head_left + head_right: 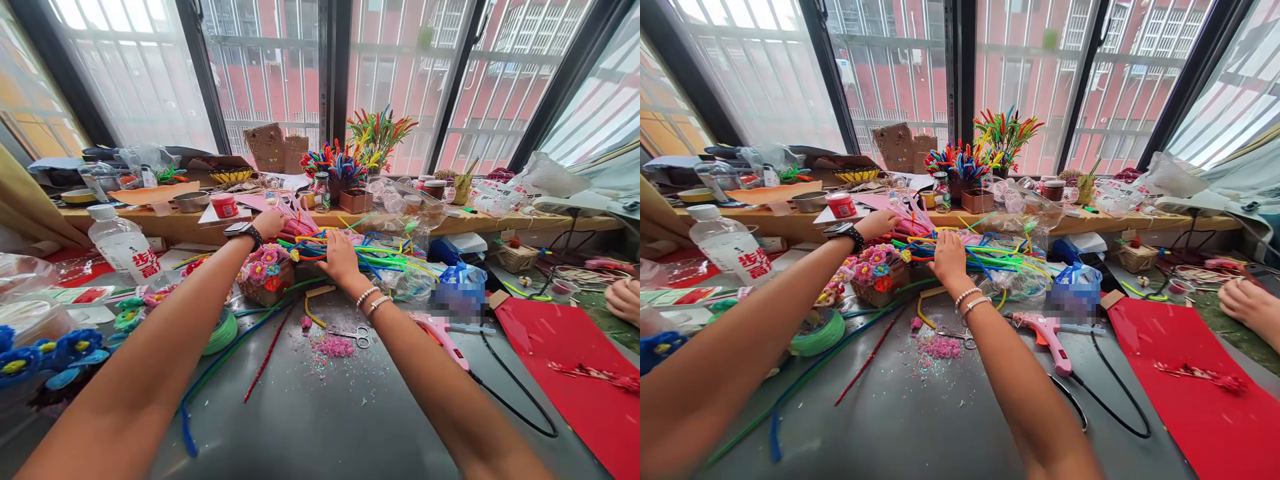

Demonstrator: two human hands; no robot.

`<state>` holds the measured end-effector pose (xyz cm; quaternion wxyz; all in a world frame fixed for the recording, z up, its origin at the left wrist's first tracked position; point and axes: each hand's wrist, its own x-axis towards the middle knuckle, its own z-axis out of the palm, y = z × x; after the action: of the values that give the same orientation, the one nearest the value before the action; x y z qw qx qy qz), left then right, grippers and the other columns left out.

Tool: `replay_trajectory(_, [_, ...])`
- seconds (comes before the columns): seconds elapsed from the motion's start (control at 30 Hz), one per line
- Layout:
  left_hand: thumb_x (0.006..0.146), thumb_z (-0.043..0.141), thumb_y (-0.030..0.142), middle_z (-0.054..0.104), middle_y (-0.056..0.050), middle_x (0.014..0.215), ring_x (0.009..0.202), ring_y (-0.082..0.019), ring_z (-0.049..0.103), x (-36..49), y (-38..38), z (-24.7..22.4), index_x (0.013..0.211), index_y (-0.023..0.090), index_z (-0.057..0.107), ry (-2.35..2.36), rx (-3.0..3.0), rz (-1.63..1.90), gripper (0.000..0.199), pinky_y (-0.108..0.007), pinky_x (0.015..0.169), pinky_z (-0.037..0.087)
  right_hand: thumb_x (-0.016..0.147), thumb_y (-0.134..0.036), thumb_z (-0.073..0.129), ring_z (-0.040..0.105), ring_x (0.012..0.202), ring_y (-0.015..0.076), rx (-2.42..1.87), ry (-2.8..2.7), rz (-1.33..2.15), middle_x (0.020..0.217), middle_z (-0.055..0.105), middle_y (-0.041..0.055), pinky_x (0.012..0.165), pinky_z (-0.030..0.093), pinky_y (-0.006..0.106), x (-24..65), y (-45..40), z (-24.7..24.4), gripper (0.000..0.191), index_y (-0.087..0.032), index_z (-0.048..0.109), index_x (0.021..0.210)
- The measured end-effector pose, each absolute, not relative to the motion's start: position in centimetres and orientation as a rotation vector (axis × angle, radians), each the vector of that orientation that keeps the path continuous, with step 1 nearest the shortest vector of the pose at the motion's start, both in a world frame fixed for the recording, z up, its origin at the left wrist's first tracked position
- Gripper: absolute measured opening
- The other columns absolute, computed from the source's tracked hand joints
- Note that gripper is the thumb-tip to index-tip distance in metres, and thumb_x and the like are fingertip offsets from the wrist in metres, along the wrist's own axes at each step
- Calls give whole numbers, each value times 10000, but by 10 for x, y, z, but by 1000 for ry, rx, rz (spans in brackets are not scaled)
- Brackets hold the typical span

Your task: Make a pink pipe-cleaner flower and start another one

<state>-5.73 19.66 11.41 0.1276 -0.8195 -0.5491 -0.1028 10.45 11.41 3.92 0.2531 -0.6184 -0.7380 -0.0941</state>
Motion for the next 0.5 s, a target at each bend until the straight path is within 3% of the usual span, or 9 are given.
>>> replay_trajectory(0.13, [771,367,290,663,-98,790,742,-187,588,-64,194,115,787,136,644,-1695,-2314,-272,317,-243,642,410,671,-344,612,301,1180,263,-1825,-2002,-190,1299,343,169,929,264,427,108,142,33,744,-91,259,1276])
replay_trajectory(0.27, [746,411,331,671,-74,800,749,-183,583,-71,193,115,786,163,656,-1745,-2269,-300,300,-234,628,408,701,-328,586,431,1069,290,-1883,-2025,-184,1245,418,171,861,301,494,112,150,15,591,-128,364,1212])
replay_trajectory(0.37, [740,423,355,675,-63,802,763,-188,581,-75,196,114,788,172,667,-1767,-2252,-337,309,-235,623,410,820,-181,408,488,1005,252,-1897,-2031,-239,1199,468,159,853,310,473,113,154,5,334,-141,429,1151])
replay_trajectory(0.5, [745,430,359,681,-32,782,752,-170,580,-81,200,114,784,198,676,-1791,-2238,-389,296,-220,613,407,853,-99,271,522,957,240,-1914,-2024,-293,1116,523,175,775,370,416,113,159,2,314,-132,482,1084])
